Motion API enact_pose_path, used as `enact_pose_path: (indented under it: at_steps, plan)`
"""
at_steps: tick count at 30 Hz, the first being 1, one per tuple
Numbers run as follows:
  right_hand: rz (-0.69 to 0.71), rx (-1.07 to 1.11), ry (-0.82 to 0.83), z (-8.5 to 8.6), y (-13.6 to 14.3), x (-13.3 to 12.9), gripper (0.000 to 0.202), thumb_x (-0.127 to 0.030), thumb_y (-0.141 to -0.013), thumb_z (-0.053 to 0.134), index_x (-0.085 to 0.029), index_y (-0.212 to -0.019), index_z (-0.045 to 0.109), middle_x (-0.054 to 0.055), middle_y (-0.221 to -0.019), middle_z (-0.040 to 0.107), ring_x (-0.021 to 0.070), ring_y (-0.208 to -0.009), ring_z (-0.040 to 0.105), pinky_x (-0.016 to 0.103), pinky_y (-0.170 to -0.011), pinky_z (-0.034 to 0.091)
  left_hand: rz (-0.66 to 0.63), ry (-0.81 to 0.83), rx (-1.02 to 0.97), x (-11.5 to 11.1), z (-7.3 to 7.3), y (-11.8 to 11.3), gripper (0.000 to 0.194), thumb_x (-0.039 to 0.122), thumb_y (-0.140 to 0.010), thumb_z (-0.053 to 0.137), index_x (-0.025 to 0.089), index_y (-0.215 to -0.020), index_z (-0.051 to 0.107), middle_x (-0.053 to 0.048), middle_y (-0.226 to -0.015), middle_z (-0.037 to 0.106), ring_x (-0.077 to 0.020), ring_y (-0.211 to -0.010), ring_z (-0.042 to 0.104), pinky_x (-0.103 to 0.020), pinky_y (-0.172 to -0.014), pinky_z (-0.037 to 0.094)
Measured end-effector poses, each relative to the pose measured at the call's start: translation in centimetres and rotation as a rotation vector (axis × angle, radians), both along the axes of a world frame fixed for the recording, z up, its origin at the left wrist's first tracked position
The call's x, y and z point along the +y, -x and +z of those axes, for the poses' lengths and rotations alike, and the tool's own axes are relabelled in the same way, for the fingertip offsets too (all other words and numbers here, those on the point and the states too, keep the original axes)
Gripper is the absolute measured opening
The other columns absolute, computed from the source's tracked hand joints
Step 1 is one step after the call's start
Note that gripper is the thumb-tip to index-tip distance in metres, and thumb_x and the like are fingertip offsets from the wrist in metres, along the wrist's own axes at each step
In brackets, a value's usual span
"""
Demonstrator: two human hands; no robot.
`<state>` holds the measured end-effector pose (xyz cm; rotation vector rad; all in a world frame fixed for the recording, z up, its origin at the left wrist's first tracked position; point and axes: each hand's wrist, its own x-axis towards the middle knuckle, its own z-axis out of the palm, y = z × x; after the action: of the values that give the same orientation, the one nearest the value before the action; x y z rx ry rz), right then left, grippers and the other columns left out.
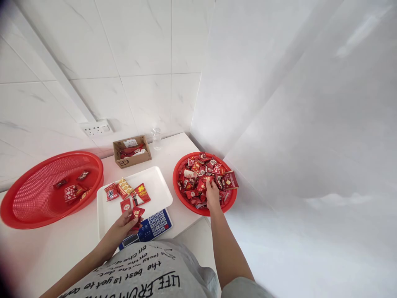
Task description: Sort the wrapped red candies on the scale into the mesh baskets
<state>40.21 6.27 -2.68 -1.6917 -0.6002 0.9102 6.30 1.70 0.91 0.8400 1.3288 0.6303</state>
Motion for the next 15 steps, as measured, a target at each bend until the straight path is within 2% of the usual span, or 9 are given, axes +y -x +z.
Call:
enact_pose_path:
  at_steps: [2,4,5,7,9,13,15]
  plan:
    - [-0.049,-0.083,0.008,0.4,0.1,-0.1,0.061,-0.049,-0.076,0.048,-0.025,-0.131,0.037,0.004,-0.123,0.054,0.0174,-0.098,0.059,0.029,-0.075,0.051,-0.032,-0.01,-0.002,0.0,0.1,0.0,0.057,0.053,-0.063,0.065,0.019,-0.106,0.05,-0.005,-0.087,0.065,-0.0149,-0.074,0.061,-0.025,-0.063,0.047]
    - [-0.043,-0.313,0.025,0.7,0.7,-0.2,0.065,-0.042,-0.077,0.048,-0.024,-0.136,0.028,0.005,-0.131,0.046,0.0186,-0.114,0.049,0.033,-0.093,0.042,-0.049,-0.004,0.009,0.0,0.3,0.0,0.056,0.055,-0.063,0.064,0.019,-0.104,0.051,-0.005,-0.088,0.065,-0.0153,-0.076,0.061,-0.025,-0.064,0.047]
    - [-0.017,-0.45,0.039,0.9,1.1,-0.2,0.064,-0.039,-0.077,0.048,-0.022,-0.136,0.029,0.007,-0.134,0.043,0.02,-0.121,0.041,0.036,-0.1,0.035,-0.05,0.001,0.015,0.0,0.3,-0.1,0.056,0.055,-0.063,0.064,0.019,-0.103,0.051,-0.005,-0.089,0.066,-0.0156,-0.077,0.061,-0.026,-0.065,0.047]
    - [0.073,-0.695,0.064,1.1,2.1,-0.1,0.054,-0.032,-0.078,0.048,-0.02,-0.13,0.041,0.008,-0.137,0.039,0.023,-0.129,0.029,0.041,-0.107,0.022,-0.048,0.006,0.017,0.0,0.4,-0.1,0.057,0.056,-0.061,0.065,0.019,-0.103,0.051,-0.005,-0.089,0.066,-0.016,-0.077,0.061,-0.026,-0.066,0.047]
    - [0.241,-0.804,0.08,1.0,3.2,0.1,0.039,-0.027,-0.081,0.043,-0.019,-0.117,0.054,0.009,-0.131,0.045,0.0238,-0.126,0.031,0.041,-0.106,0.022,-0.052,0.012,0.011,0.0,0.6,-0.2,0.057,0.055,-0.061,0.065,0.019,-0.103,0.051,-0.005,-0.088,0.065,-0.0153,-0.076,0.061,-0.027,-0.068,0.047]
    - [0.706,-0.657,0.268,-0.4,4.6,0.9,0.031,-0.025,-0.082,0.042,-0.019,-0.106,0.06,0.009,-0.111,0.06,0.0215,-0.106,0.052,0.032,-0.094,0.036,-0.084,0.011,0.006,-0.1,0.8,-0.1,0.055,0.055,-0.064,0.063,0.019,-0.103,0.051,-0.003,-0.088,0.064,-0.0135,-0.075,0.059,-0.025,-0.067,0.046]
    - [0.79,-0.623,0.365,-1.4,4.8,1.5,0.035,-0.024,-0.079,0.048,-0.017,-0.112,0.058,0.011,-0.117,0.057,0.0227,-0.108,0.052,0.032,-0.094,0.036,-0.093,0.007,0.011,-0.1,0.7,-0.1,0.055,0.056,-0.064,0.063,0.019,-0.103,0.051,-0.003,-0.088,0.064,-0.0135,-0.075,0.059,-0.025,-0.066,0.045]
